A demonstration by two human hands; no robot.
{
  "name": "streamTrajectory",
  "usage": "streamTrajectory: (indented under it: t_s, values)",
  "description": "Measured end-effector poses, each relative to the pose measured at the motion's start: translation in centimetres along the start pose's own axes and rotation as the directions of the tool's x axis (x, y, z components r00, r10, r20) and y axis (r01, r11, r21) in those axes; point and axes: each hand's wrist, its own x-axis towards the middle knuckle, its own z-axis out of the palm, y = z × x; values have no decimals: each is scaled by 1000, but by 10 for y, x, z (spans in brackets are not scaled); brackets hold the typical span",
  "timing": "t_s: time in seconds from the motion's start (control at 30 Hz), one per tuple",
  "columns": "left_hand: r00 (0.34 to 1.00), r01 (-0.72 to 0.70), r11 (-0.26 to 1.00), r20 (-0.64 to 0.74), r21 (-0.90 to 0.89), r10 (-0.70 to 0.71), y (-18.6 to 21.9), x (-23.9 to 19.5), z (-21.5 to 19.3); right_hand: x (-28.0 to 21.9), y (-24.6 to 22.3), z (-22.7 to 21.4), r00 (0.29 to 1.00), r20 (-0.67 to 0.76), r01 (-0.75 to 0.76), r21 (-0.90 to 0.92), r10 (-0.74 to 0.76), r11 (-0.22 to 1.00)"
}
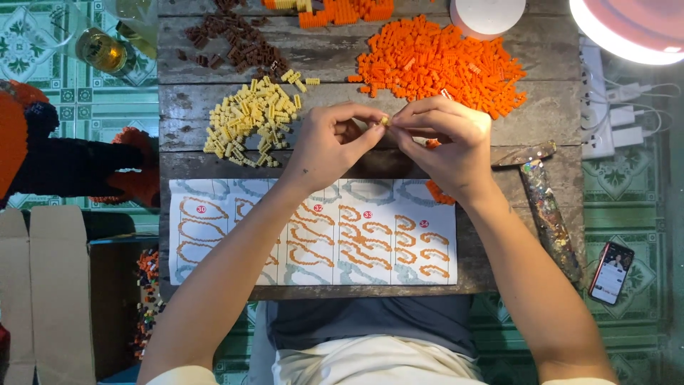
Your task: Assembling a pattern using small plastic beads on a pegboard template, occasionally using a small hammer to tap them into place.
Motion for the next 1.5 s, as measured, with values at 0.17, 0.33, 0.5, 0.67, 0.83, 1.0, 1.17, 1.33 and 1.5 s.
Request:
streamTrajectory:
  t_s: [0.17, 0.33, 0.5, 0.67, 0.83, 1.0, 1.17, 1.33, 1.5]
  values:
    - [1000, -1, 1000, 2, -6, 1, -3, 0, 0, -1, 4, 2, 1000, -9, 20, -14, -21, 1000]
    - [1000, -15, 1000, 6, -15, 15, -4, 0, 0, 0, 1, 3, 1000, -17, 23, -13, -24, 1000]
    - [1000, -19, 999, 10, -31, 19, -10, 1, 0, 0, -5, 4, 999, -27, 33, -44, -35, 998]
    - [1000, -11, 1000, -8, -23, 11, -9, 2, 3, 1, -9, 5, 998, -31, 53, -107, -56, 993]
    - [1000, -21, 999, -9, -32, 21, -16, 3, 3, 2, -13, 5, 997, -21, 69, -182, -74, 981]
    - [999, -25, 999, -23, -45, 24, -15, 3, 2, 3, -15, 5, 997, -25, 66, -228, -74, 971]
    - [999, -23, 996, -25, -86, 21, -15, 2, 2, 3, -14, 6, 996, -32, 77, -248, -88, 966]
    - [999, -37, 993, -15, -112, 36, -17, 1, 0, 1, -13, 7, 996, -34, 70, -219, -80, 973]
    - [1000, -18, 993, -7, -120, 18, -15, 1, 0, 2, -12, 9, 996, -47, 70, -147, -77, 987]
